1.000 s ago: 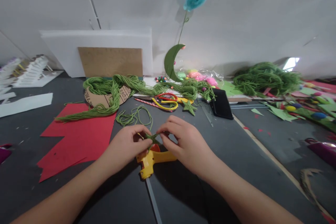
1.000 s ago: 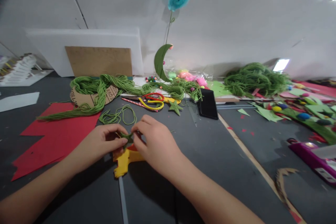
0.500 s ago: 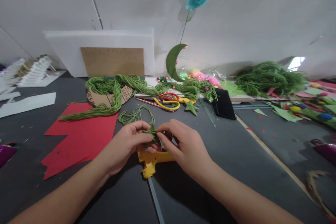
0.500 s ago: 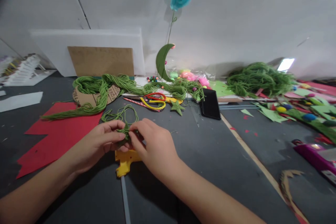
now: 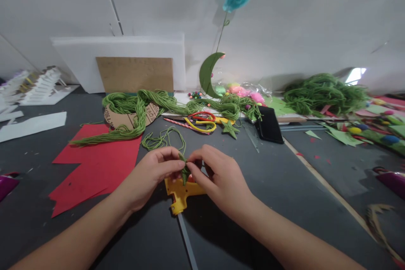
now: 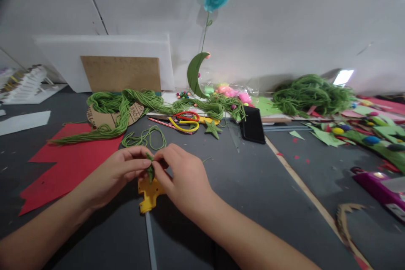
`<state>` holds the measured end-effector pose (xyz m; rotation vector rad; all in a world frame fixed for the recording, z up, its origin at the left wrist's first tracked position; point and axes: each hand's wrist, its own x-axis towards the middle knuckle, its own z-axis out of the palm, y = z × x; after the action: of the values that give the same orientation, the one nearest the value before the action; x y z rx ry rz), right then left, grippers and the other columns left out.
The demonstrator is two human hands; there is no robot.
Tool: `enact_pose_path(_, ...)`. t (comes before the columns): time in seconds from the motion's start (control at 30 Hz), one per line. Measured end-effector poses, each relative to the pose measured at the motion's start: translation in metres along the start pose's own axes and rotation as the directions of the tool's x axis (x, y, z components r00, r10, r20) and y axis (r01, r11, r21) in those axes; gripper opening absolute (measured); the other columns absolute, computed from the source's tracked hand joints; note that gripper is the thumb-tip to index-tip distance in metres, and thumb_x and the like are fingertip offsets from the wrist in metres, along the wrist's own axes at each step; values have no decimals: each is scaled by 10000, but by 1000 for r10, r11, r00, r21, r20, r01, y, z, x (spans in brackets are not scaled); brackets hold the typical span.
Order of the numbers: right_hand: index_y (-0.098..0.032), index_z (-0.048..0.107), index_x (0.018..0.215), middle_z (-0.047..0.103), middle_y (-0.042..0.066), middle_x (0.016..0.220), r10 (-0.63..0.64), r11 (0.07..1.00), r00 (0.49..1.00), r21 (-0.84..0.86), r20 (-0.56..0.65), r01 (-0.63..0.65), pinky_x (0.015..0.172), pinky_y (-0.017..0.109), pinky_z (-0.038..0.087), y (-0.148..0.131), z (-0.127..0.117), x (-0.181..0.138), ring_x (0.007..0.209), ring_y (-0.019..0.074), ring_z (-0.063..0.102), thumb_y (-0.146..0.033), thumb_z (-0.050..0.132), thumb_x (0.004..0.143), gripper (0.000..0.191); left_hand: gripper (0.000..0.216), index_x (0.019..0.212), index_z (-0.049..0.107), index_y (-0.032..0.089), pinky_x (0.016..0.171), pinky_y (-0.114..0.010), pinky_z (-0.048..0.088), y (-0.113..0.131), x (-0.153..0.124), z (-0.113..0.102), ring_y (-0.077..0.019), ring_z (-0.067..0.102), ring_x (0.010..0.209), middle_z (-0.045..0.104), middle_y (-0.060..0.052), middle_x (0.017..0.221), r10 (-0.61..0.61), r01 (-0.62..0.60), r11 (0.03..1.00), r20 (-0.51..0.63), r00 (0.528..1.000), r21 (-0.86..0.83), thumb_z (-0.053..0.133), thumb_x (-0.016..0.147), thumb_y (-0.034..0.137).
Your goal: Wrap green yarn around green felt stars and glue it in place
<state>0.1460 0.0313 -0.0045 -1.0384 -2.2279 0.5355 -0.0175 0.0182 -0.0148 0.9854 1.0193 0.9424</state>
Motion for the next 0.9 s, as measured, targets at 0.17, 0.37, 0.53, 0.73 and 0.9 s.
enact_pose_path(0.17,-188,565,764,568,-10,689,81,996,995,39,-63,-79,571,211,367,1,-2,2,609,104,500,-154,516,775,61,107,756,572,151,552,-200,393,1,0,0,-84,511,532,594,18,601,11,-10,999,-30,999,47,603,735,251)
enact_pose_path(0.37,-185,570,753,549,-5,693,100,995,990,19,-96,-99,556,215,349,2,-5,4,622,111,483,-163,539,746,38,130,753,575,147,591,-228,445,0,0,3,-117,590,567,641,0,600,35,-29,996,-63,997,86,614,724,268)
enact_pose_path(0.53,-180,553,784,539,-8,715,117,989,990,103,-84,-108,517,200,340,2,-6,5,582,94,450,-124,527,739,77,137,774,557,150,609,-231,477,-1,2,1,-122,626,587,647,11,607,39,-38,999,-143,989,10,636,703,236)
enact_pose_path(0.73,-172,544,832,531,31,875,-25,992,996,118,-89,35,578,216,385,3,-7,5,627,95,454,-40,466,743,177,164,764,542,153,658,-240,499,-2,8,-6,-112,633,606,629,33,626,105,-130,988,-260,960,-79,667,675,210)
enact_pose_path(0.9,-171,571,826,542,52,900,-74,983,996,164,-53,81,707,261,418,14,-5,10,805,137,514,-35,424,771,208,182,771,524,148,676,-237,506,-3,17,-16,-106,636,629,623,29,644,163,-212,971,-338,927,-114,668,671,192)
